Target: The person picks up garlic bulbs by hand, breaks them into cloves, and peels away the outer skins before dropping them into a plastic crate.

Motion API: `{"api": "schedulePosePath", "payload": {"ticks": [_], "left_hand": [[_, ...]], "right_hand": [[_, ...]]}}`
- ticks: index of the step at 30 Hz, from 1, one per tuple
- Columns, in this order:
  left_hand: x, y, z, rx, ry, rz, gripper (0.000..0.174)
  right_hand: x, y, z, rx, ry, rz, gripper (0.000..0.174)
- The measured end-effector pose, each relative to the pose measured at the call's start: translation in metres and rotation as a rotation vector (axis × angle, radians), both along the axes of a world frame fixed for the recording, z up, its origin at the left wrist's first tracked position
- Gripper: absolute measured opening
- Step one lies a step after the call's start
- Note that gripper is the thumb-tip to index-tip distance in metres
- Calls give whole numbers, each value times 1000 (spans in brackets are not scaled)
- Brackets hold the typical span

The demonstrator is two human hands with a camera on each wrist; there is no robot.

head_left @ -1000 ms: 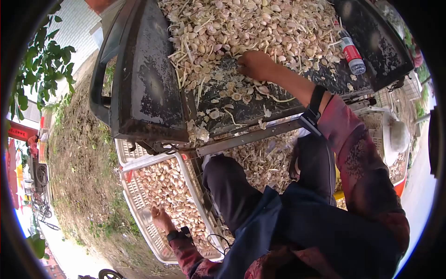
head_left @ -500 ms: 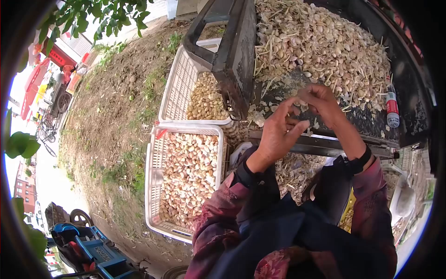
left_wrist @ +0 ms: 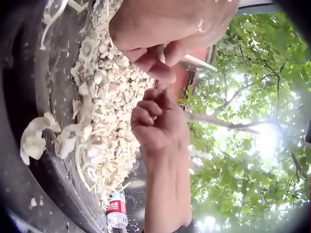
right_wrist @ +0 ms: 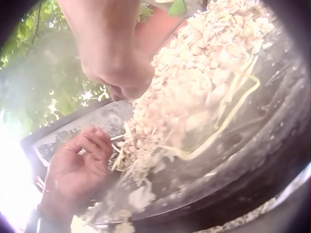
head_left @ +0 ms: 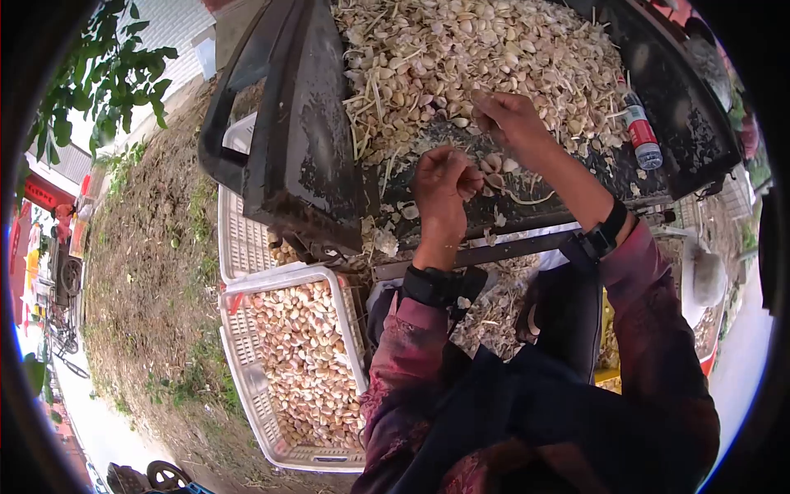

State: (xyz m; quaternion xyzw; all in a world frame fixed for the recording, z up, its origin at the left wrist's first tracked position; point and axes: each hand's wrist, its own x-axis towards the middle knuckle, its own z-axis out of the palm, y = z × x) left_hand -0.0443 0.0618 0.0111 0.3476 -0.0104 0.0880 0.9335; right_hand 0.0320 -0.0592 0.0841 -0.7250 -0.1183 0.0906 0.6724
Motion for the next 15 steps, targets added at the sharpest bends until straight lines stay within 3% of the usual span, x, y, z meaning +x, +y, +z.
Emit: {"api": "schedulePosePath", "payload": {"ticks": [1, 3, 4, 6, 10, 11, 13, 15], "left_hand": [[6, 5, -4, 9, 5, 31, 11], [13, 13, -11, -32, 21, 19, 10], [16, 16, -14, -69, 35, 24, 10], [19, 19, -18, -81, 56, -3, 12], [21, 20, -15, -131, 95, -41, 13], [22, 20, -15, -145, 100, -42, 15], [22, 21, -14, -165, 141, -28, 17], [22, 20, -13, -184, 178, -12, 20]], "right_hand": [[18, -3, -7, -9, -1, -20, 30], [45, -1, -25, -590, -279, 15, 24], [51, -1, -33, -598, -274, 7, 24], [61, 5, -47, -797, -753, 63, 19], [77, 23, -52, -1195, -788, 137, 16], [77, 27, -52, -1196, -782, 134, 16], [70, 34, -44, -1465, -682, 157, 18], [63, 34, -37, -1474, -645, 160, 18]]}}
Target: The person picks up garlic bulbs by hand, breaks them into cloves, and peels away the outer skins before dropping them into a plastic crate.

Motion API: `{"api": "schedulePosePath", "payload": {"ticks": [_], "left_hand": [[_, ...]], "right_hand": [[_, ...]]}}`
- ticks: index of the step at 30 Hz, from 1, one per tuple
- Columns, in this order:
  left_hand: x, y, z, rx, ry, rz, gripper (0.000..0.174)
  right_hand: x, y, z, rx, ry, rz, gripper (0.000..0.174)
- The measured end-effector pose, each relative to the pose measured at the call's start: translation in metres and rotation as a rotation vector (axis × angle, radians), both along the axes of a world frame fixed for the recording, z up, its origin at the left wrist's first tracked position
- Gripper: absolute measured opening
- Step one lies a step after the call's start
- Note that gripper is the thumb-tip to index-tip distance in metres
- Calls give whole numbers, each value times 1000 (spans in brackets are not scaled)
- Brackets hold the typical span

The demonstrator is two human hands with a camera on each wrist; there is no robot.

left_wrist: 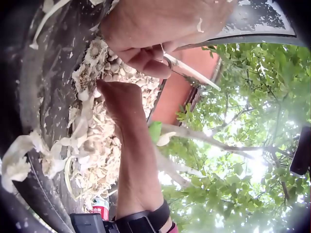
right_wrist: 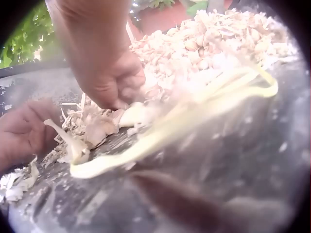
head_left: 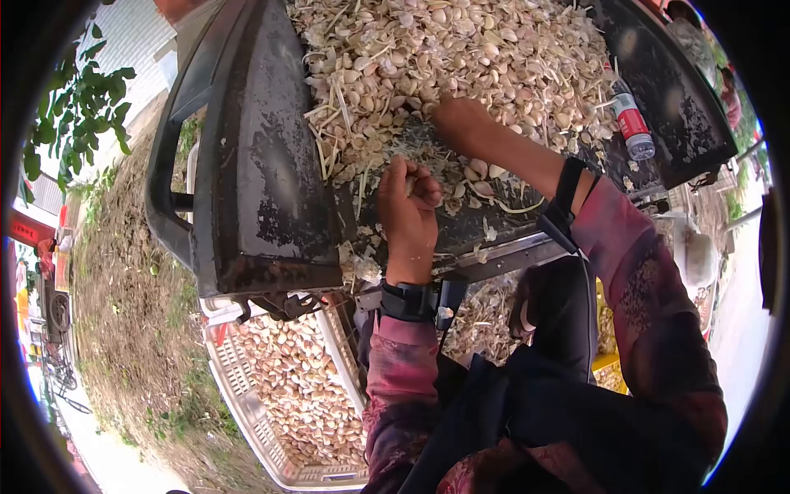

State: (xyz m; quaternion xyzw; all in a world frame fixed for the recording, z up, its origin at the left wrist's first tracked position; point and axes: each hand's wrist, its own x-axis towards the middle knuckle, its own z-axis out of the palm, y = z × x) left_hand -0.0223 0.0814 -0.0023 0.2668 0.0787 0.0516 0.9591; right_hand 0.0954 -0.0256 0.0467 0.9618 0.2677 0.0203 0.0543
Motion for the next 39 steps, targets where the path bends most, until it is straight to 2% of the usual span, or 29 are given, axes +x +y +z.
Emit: {"api": "schedulePosePath", "payload": {"ticks": [2, 8, 10, 11, 13, 14, 15, 17, 20, 22, 24, 25, 27, 28, 29, 31, 32, 33, 39], "left_hand": [[-1, -3, 0, 27, 11, 49, 24], [-5, -8, -4, 116, -66, -4, 24], [-4, -13, -5, 153, -56, -8, 23], [-3, -17, -6, 189, -43, -7, 23], [-2, -22, -2, 155, -73, -33, 23], [-3, -24, -1, 121, -103, -57, 24], [-2, -25, -1, 121, -101, -60, 24], [-1, -28, -3, 105, -163, -36, 31], [-3, -27, 2, -1, -169, -14, 28], [-6, -25, 1, 31, -184, 32, 27], [-11, -20, 4, 60, -201, 73, 25], [-17, -14, 14, -5, -265, 11, 24], [-36, -9, 37, -74, -327, -56, 23], [-48, -8, 52, -96, -412, -144, 24], [-62, -8, 67, -119, -492, -230, 25], [-90, -10, 97, -56, -590, -270, 17], [-94, -12, 102, -48, -749, -291, 17], [-97, -13, 105, -39, -909, -311, 19], [-121, -21, 115, -241, -989, -395, 19]], "right_hand": [[-6, -4, 7, -5, 25, -29, 18], [-6, -36, 5, 59, 84, -7, 15], [-9, -48, 8, 505, 310, 160, 20], [-13, -51, 5, 505, 310, 155, 20], [-35, -50, 5, 1005, 501, 206, 23], [-43, -52, 10, 1014, 649, 172, 21], [-47, -51, 7, 1016, 650, 168, 21], [-51, -50, 2, 1011, 506, 364, 26], [-50, -44, 4, 996, 535, 383, 27], [-52, -38, 12, 1002, 542, 392, 27], [-50, -35, 21, 1291, 913, 128, 24], [-40, -33, 19, 1289, 912, 125, 24], [-4, -33, 11, 1061, 485, -37, 24], [15, -36, -4, 959, 294, 72, 22], [23, -36, -11, 958, 299, 66, 22], [36, -30, -19, 597, -201, 322, 18], [43, -22, -20, 414, -105, 207, 18], [41, -16, -19, 413, -100, 205, 18], [40, 0, -12, 150, -73, 117, 17]]}}
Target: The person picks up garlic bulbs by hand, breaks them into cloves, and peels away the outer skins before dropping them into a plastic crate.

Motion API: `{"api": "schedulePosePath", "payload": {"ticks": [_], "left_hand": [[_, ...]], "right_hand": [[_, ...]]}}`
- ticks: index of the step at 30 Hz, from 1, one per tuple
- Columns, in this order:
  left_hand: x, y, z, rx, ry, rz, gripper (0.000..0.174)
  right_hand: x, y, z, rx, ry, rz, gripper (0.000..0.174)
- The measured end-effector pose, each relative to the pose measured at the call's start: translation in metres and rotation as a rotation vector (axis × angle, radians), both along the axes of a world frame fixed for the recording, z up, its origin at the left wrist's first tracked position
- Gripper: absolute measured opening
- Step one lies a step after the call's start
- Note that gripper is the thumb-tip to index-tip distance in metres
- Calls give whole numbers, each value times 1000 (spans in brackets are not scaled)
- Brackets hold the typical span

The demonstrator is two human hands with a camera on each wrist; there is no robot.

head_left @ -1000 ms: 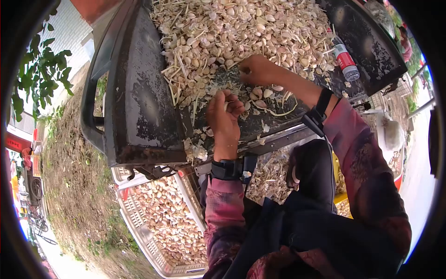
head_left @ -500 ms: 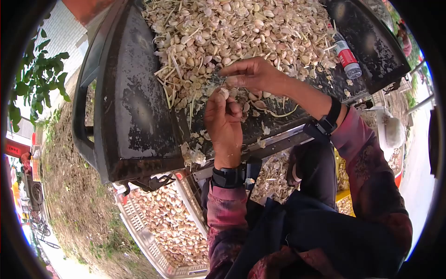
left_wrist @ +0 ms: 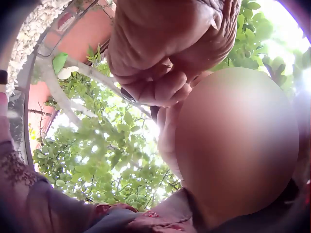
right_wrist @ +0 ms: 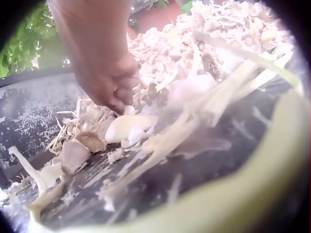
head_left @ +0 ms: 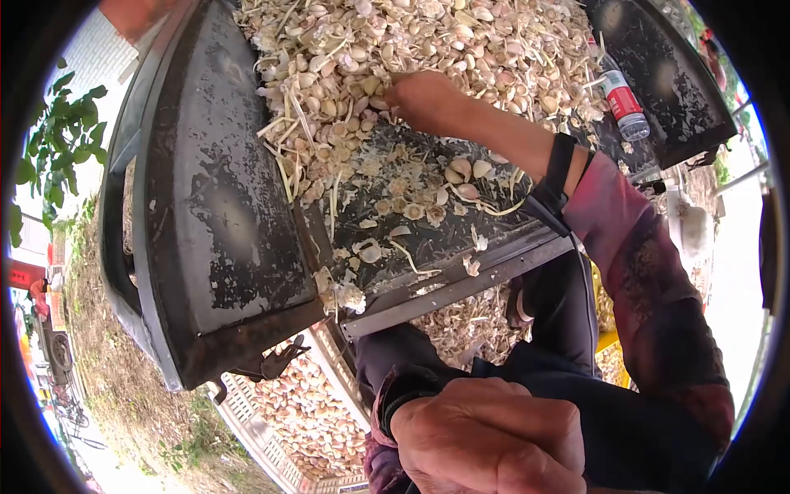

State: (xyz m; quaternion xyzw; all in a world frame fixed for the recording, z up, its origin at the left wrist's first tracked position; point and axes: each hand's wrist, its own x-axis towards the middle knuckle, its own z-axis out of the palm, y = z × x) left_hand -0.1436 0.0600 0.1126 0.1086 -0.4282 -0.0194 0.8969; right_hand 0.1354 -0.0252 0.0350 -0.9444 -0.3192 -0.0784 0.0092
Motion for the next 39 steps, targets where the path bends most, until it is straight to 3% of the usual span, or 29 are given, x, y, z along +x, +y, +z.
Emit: {"api": "schedulePosePath", "payload": {"ticks": [3, 5, 6, 8, 9, 11, 12, 14, 15, 18, 21, 22, 24, 25, 26, 28, 30, 32, 36, 39], "left_hand": [[-12, 2, 8, 80, 91, 52, 12], [-22, 7, 11, 44, 308, -199, 10], [-20, 4, 9, 42, 313, -200, 10], [-10, -1, 4, 63, 38, 51, 9], [-14, 6, 5, 63, 36, 53, 9], [-24, 26, 9, 413, 153, 4, 10], [-18, 19, 6, 413, 148, 6, 10], [0, -2, -4, 30, -69, 138, 13], [3, -1, -5, 32, -67, 140, 13], [13, 8, -5, 179, 330, 247, 19], [62, 10, -38, 100, 684, 235, 13], [75, 11, -55, 88, 747, 206, 13], [89, 8, -81, 78, 820, 195, 13], [94, 6, -88, 64, 899, 186, 15], [97, 3, -94, 64, 901, 187, 15], [105, -5, -100, 260, 893, 406, 22], [109, -14, -102, 330, 867, 514, 28], [108, -24, -98, 528, 791, 804, 33], [113, -27, -100, 501, 751, 1005, 28], [111, -21, -98, 486, 822, 877, 22]], "right_hand": [[-6, -2, 4, 17, 39, 0, 15], [-11, -1, 10, -8, 65, -42, 14], [-12, -1, 7, -10, 70, -43, 14], [-9, 0, 6, -75, 94, -19, 16], [-7, 0, 3, -74, 92, -17, 16], [-5, 0, -4, -102, 95, -27, 18], [-6, 0, -2, -101, 89, -26, 18], [-10, -1, 1, -78, 110, -35, 20], [-11, -1, 2, -76, 112, -33, 20], [-12, -10, 4, -35, 134, -43, 18], [-11, -30, 3, 407, 208, 52, 17], [-19, -31, 10, 408, 204, 52, 17], [-38, -34, 24, 804, 737, -152, 13], [-47, -37, 24, 1042, 944, -142, 12], [-54, -38, 25, 1042, 946, -143, 12], [-67, -39, 24, 1361, 1139, -104, 18], [-80, -38, 24, 1399, 1155, -107, 22], [-94, -37, 23, 1380, 1137, -139, 20], [-107, -37, 20, 1346, 1064, -120, 20], [-109, -34, 19, 1445, 1105, -125, 20]]}}
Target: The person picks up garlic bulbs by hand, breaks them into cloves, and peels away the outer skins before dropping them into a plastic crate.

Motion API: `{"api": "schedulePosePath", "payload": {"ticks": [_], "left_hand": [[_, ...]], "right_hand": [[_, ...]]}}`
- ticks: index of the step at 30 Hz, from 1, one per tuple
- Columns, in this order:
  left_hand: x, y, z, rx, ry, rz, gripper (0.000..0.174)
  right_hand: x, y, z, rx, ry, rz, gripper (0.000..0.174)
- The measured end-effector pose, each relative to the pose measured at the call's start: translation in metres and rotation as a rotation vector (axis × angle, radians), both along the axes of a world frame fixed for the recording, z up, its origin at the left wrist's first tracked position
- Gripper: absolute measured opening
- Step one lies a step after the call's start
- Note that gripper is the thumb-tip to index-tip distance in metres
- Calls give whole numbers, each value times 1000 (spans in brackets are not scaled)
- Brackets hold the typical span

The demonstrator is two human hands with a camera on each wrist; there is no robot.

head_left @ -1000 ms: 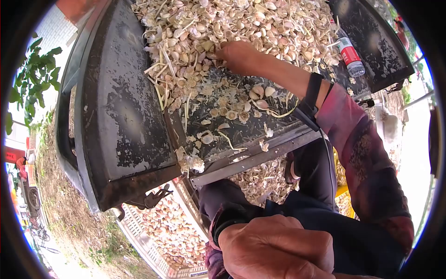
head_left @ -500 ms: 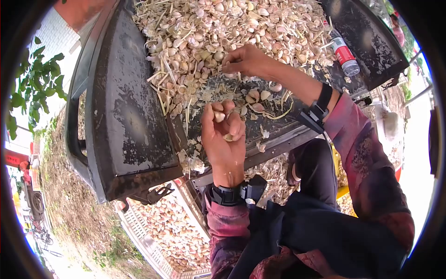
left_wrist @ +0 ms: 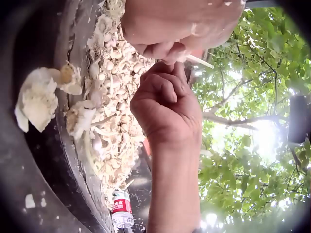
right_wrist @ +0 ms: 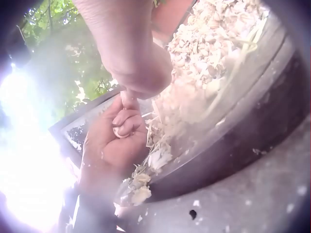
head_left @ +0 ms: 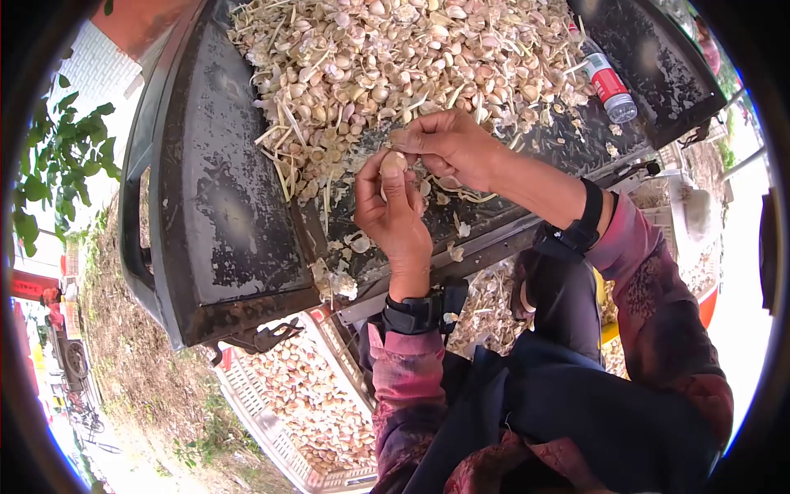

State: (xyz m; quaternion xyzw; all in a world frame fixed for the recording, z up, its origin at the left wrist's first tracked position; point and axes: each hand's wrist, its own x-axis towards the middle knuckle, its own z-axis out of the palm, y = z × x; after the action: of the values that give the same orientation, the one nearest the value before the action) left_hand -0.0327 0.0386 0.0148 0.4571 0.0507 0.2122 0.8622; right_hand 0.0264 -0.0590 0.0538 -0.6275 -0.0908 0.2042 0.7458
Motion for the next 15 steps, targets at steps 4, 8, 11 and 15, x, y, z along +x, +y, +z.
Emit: {"api": "schedulePosePath", "payload": {"ticks": [4, 8, 11, 15], "left_hand": [[3, 8, -6, -139, -52, -121, 22], [-4, 16, 0, -354, -81, -301, 27], [-34, 17, 28, -354, -179, -437, 25], [-70, 11, 80, -374, -793, -1007, 27]], "right_hand": [[0, 1, -3, 66, 93, -9, 26], [19, -17, -2, -92, -11, -171, 34], [35, -38, -4, -433, -216, -155, 34], [41, -50, -22, -632, -590, 9, 24]]}}
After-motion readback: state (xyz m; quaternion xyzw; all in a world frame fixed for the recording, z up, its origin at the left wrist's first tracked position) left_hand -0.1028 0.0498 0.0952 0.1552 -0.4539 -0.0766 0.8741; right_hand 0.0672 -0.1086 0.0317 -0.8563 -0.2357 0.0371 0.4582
